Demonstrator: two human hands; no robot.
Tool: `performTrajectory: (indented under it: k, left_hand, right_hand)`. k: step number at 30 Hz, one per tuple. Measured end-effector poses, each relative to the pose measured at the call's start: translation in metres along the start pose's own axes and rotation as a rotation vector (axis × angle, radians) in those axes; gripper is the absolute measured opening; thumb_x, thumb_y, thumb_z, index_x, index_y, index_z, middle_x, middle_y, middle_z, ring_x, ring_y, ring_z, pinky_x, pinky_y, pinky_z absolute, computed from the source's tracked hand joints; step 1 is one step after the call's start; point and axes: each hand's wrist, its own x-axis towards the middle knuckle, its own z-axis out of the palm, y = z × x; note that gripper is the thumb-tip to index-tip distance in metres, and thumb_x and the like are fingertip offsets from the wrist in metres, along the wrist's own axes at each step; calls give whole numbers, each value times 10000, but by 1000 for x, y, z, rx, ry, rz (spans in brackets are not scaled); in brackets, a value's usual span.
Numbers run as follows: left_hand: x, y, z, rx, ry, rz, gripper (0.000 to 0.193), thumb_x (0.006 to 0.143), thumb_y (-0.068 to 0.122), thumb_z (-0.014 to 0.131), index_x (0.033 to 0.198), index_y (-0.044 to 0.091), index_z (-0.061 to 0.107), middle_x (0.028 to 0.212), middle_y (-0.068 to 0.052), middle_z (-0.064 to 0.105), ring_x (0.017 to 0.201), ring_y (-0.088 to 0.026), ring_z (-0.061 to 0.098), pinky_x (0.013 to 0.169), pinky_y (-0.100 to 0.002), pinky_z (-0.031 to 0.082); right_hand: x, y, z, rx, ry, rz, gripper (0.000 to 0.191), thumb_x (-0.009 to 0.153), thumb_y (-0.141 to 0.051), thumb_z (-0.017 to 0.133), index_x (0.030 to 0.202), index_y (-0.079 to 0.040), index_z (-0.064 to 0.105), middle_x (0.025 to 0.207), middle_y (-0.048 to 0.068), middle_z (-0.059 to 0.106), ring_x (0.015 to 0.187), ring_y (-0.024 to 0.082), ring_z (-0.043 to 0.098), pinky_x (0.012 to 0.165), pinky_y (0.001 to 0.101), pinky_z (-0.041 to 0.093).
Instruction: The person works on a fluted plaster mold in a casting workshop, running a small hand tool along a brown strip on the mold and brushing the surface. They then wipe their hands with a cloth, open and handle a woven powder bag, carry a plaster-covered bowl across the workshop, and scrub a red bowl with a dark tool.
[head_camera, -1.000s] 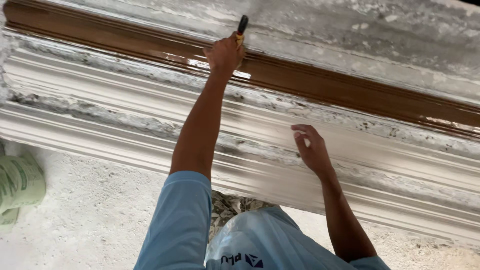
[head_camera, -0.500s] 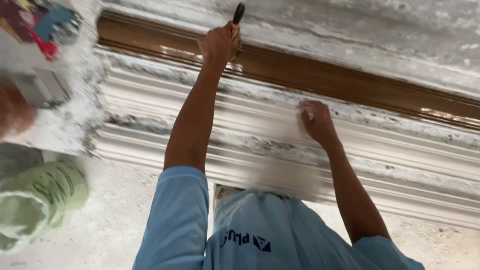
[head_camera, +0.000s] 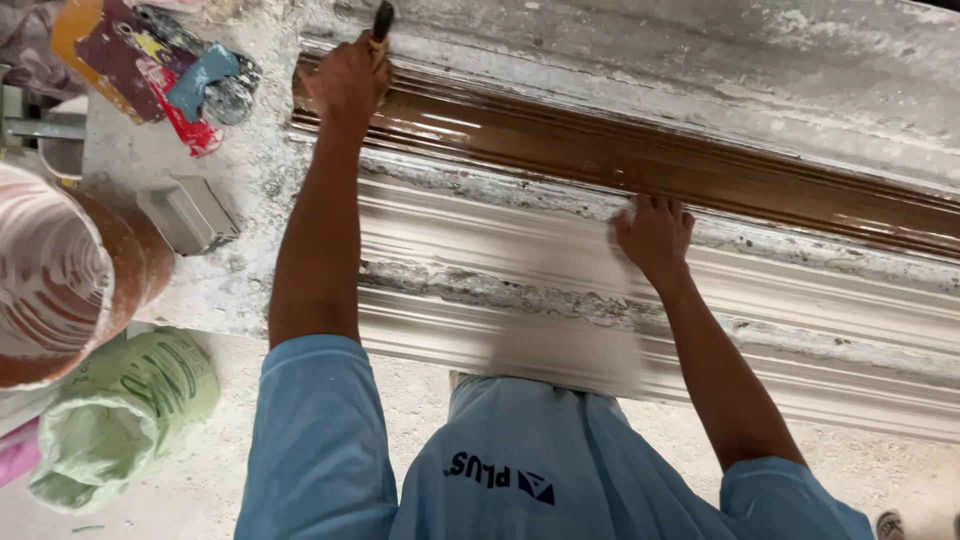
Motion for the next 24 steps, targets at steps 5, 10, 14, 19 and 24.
performTrajectory:
  k: [5,10,14,19,24]
  left_hand:
    - [18,-55,-12,50,-21,-41,324,979,372,656,1182,119,645,941,-143,702,816,-276,721,1017,-679,370]
    - [26,-96,-21,17,170,0,281,972,368,689,1155,155,693,888,-119,720,782,-324,705,919,-620,444]
    - [32,-122,-32,36,207,-37,280,977,401,738,1120,161,726,827,-152,719,721,-320,724,856,-571,532]
    - [21,-97,-12,-284,252,61,424,1072,426,727,1100,4,697,894,-157,747,758,-288,763,685,-423,634]
    - [-11,16,35,-581,196,275,389,892,370,772,1106,45,781,890,-159,787,740,-276,765,665,-414,602]
  right_hand:
    - [-3,4,5,-2,-4,4,371,980,-314,621,1285,-115,694,1372,178,622,1354,387,498,1087,602,395]
    - [-6,10,9,67,20,-33,367,973,-266,637,1286,-85,695,1364,192,618,1343,415,486,1043,602,421]
    - [-8,18,11,145,32,-83,383,960,-240,632,1308,-91,691,1344,189,626,1326,423,488,1044,582,434]
    - [-15,38,17,215,54,-169,353,942,-192,671,1276,-83,707,1354,179,634,1330,428,486,1057,550,444]
    - [-30,72,16,402,85,-148,301,978,-111,672,1275,-62,691,1331,154,647,1330,396,504,1141,518,429]
